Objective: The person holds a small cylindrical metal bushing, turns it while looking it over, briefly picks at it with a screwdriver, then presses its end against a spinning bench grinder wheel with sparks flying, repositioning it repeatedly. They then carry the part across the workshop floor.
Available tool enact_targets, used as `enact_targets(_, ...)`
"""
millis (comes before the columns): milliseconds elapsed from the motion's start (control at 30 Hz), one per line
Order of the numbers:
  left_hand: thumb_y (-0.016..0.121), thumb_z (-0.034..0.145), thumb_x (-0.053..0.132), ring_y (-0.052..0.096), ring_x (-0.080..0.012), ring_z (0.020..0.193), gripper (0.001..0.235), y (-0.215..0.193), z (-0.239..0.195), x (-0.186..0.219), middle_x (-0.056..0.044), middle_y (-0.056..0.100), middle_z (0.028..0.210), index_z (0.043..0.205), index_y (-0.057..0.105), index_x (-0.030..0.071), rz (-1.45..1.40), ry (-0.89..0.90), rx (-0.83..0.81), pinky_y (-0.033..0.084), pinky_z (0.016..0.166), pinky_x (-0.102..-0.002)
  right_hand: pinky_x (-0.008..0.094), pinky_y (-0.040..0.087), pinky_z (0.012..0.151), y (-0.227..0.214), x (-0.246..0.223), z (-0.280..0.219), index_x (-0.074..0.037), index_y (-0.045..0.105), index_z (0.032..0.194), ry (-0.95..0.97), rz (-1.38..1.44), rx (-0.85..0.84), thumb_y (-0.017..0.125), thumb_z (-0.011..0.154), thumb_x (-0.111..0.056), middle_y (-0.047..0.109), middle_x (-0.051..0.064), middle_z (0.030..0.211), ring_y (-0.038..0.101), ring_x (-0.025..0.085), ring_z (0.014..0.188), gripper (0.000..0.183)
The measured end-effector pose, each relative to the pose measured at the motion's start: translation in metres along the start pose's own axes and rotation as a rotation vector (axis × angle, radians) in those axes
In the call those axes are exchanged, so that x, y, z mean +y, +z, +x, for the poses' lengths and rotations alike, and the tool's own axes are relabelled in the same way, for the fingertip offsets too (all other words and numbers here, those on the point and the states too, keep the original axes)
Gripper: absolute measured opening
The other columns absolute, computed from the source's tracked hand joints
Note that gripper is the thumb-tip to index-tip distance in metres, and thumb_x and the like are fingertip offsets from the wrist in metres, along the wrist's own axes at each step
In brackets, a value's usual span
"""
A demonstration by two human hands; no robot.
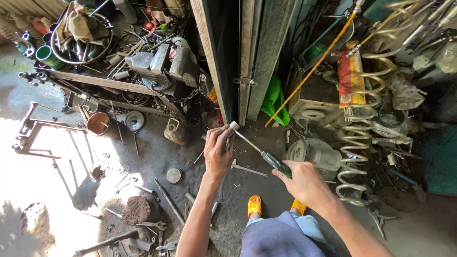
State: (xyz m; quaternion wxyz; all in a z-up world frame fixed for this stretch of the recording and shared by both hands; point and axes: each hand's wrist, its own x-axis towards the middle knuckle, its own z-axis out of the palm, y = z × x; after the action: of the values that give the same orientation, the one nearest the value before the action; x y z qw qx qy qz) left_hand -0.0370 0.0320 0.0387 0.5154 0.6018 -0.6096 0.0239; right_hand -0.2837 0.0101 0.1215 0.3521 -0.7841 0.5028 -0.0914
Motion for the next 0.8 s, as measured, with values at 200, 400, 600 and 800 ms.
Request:
enact_targets(200,0.083,0.082,-0.002,0.071,-0.0218,0.098,0.039,0.01,-0.008,-0.003,-0.01,0.071,0.11,0.119,0.073,0.008,-0.132,-0.222,0.081,0.058,0.087,-0.033,0.038,0.059,0.052,-0.013,-0.006,0.0,-0.008,0.067,0.133,0.215,0.143,-0.23,0.069,0.088,-0.033,0.074,0.007,0.071,0.073,0.019,0.046,0.051)
enact_targets(400,0.082,0.083,-0.004,0.069,-0.0181,0.094,0.041,0.012,-0.012,-0.005,-0.007,0.07,0.104,0.121,0.074,0.009,-0.231,-0.294,0.097,0.055,0.083,-0.029,0.041,0.05,0.047,-0.009,-0.005,0.002,-0.008,0.067,0.128,0.27,0.066,-0.214,0.068,0.093,-0.036,0.067,0.014,0.053,0.061,0.018,0.044,0.044)
enact_targets(600,0.08,0.085,-0.004,0.069,-0.0162,0.092,0.041,0.014,-0.017,-0.004,-0.006,0.067,0.103,0.123,0.074,0.01,-0.291,-0.389,0.089,0.056,0.078,-0.027,0.04,0.045,0.048,0.0,0.001,0.002,-0.004,0.077,0.106,0.095,0.083,-0.111,0.071,0.091,-0.029,0.06,0.017,0.053,0.052,0.019,0.042,0.03)
enact_targets(800,0.078,0.086,-0.006,0.065,-0.0174,0.096,0.042,0.01,-0.013,-0.001,-0.007,0.067,0.107,0.125,0.073,0.009,-0.226,-0.276,0.123,0.055,0.08,-0.028,0.043,0.046,0.05,-0.006,-0.017,0.003,-0.005,0.075,0.108,0.225,0.07,-0.171,0.072,0.091,-0.029,0.062,0.02,0.054,0.052,0.019,0.046,0.029)
